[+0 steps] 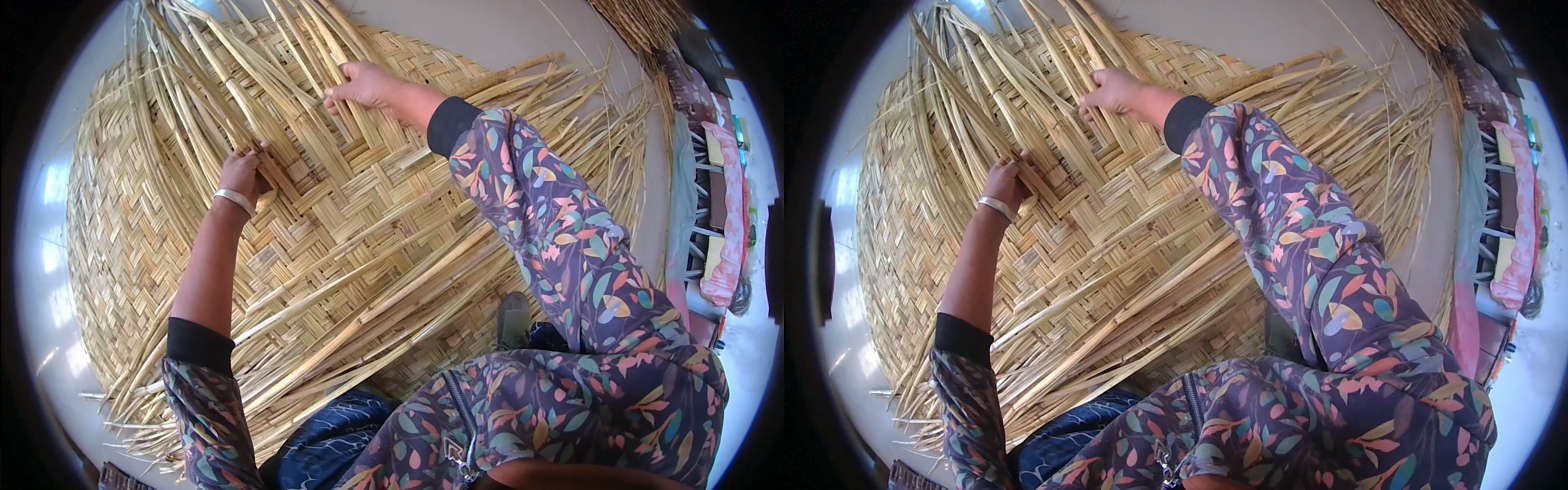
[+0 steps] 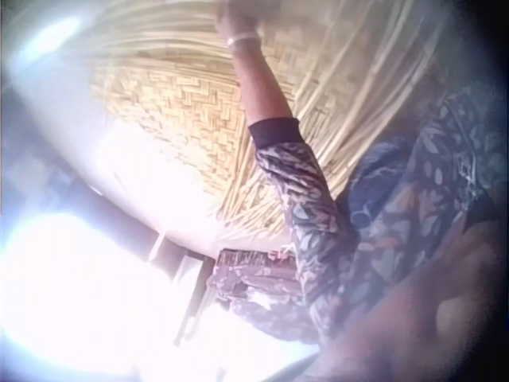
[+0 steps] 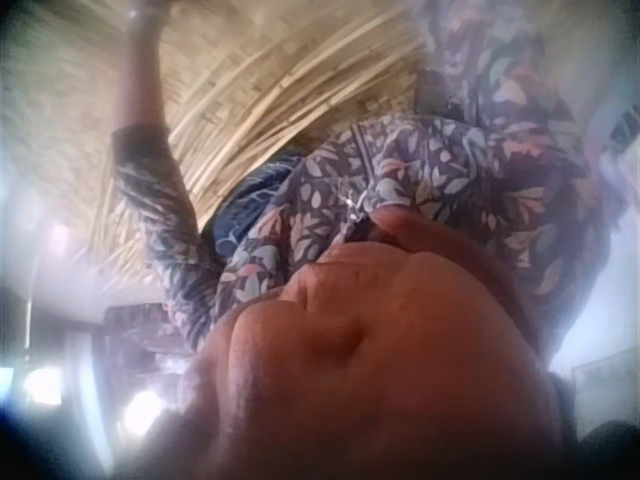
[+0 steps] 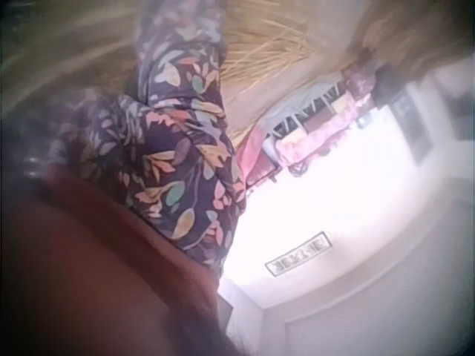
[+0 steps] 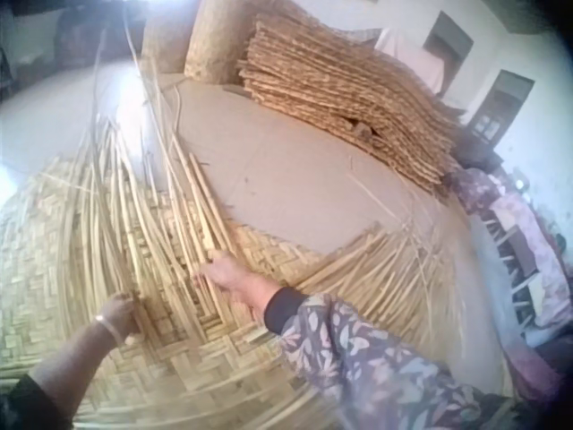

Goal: The person weaves a large flat basket using dried palm fronds. They interlace the fronds by hand, periodically adjusting the weave and pulling strands to tighten the pattern. The work is performed on the floor in a room with natural light.

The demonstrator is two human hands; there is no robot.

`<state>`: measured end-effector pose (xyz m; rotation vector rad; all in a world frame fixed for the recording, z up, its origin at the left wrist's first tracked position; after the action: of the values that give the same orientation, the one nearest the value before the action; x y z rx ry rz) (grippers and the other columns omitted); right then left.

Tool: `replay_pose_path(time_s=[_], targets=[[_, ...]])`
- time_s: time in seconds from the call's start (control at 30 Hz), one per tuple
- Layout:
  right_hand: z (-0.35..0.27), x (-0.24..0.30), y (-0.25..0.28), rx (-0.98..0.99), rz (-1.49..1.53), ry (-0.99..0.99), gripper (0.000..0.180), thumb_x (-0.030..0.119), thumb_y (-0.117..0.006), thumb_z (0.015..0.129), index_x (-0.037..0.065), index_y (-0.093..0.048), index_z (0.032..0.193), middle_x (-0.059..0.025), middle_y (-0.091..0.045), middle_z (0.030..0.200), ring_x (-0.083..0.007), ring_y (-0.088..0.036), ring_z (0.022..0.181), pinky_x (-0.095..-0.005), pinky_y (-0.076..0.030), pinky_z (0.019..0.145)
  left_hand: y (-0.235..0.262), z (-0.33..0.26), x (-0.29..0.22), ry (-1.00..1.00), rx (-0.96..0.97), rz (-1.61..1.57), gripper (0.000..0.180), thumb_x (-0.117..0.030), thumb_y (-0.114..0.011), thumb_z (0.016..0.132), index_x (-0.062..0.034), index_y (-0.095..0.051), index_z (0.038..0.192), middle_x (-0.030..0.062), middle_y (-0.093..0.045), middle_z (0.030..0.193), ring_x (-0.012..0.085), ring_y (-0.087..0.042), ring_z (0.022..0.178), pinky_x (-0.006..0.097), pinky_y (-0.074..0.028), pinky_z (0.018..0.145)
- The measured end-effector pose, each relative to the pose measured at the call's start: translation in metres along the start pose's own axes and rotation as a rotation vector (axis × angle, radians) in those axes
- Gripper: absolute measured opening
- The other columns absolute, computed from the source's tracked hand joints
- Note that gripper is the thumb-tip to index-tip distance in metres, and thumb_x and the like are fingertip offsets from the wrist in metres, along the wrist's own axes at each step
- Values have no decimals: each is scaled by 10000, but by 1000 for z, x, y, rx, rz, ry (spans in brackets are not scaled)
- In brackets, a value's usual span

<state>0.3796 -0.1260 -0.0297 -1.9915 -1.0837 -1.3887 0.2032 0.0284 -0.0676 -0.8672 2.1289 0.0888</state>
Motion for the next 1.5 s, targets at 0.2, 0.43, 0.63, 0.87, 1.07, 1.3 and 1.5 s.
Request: replay_pose_path(time_s=[0.2,0.43,0.63,0.87,1.07,1.3,1.5], targets=[[16,46,6,42,519,54,446,358,-406,932,-62,-540,1002,-176,-634,852,-240,-635,798,-338,-539,700,-4,-4,2,-63,75,-73,309,-53,-394,879,-45,-492,1172,86,-585,951,231,-601,839,386,-526,741],[23,42,-2,443,502,-214,407,263,-348,960,-82,-502,1115,-207,-608,1027,-223,-638,891,-322,-555,733,-12,-3,-1,68,198,-193,280,-141,-405,892,-11,-497,1123,136,-577,1029,281,-594,922,427,-507,803],[20,48,-44,514,234,-286,455,290,-639,823,-5,-491,1137,-111,-611,967,-156,-631,846,-270,-559,692,5,8,-6,90,352,-14,288,-207,-468,903,8,-524,1087,115,-608,985,241,-613,888,396,-520,801],[32,73,-67,499,441,-78,391,197,-706,770,63,-519,1085,-27,-617,926,-97,-622,812,-210,-542,693,-9,-9,-34,120,610,287,326,-251,-526,892,-26,-537,1127,67,-587,1071,175,-576,905,312,-492,775],[33,56,-35,312,343,-110,197,209,-696,773,50,-625,864,-45,-617,718,-124,-633,639,-241,-558,599,-34,-27,-46,130,547,493,433,-358,-526,895,-31,-522,1179,74,-601,1060,176,-573,922,340,-475,817],[15,88,-59,531,615,-58,249,166,-561,865,-13,-533,1036,-116,-614,898,-201,-644,780,-290,-583,666,-12,-2,-24,161,375,138,249,-227,-378,942,-43,-543,973,59,-616,841,179,-610,690,325,-526,628],[34,70,-63,273,149,-83,343,218,-618,827,-17,-514,1054,-117,-595,894,-159,-628,790,-250,-574,634,-21,-8,-39,158,596,382,349,-318,-615,836,-83,-575,1091,22,-625,954,122,-593,828,283,-518,634]])
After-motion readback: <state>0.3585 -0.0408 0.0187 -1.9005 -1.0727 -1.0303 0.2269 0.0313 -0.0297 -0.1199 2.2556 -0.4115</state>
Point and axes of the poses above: each hand's wrist, its own z-axis towards the middle knuckle, its own y-axis out of the back of the hand, x = y × z, the point moved 5 cm from there along z, towards the middle knuckle
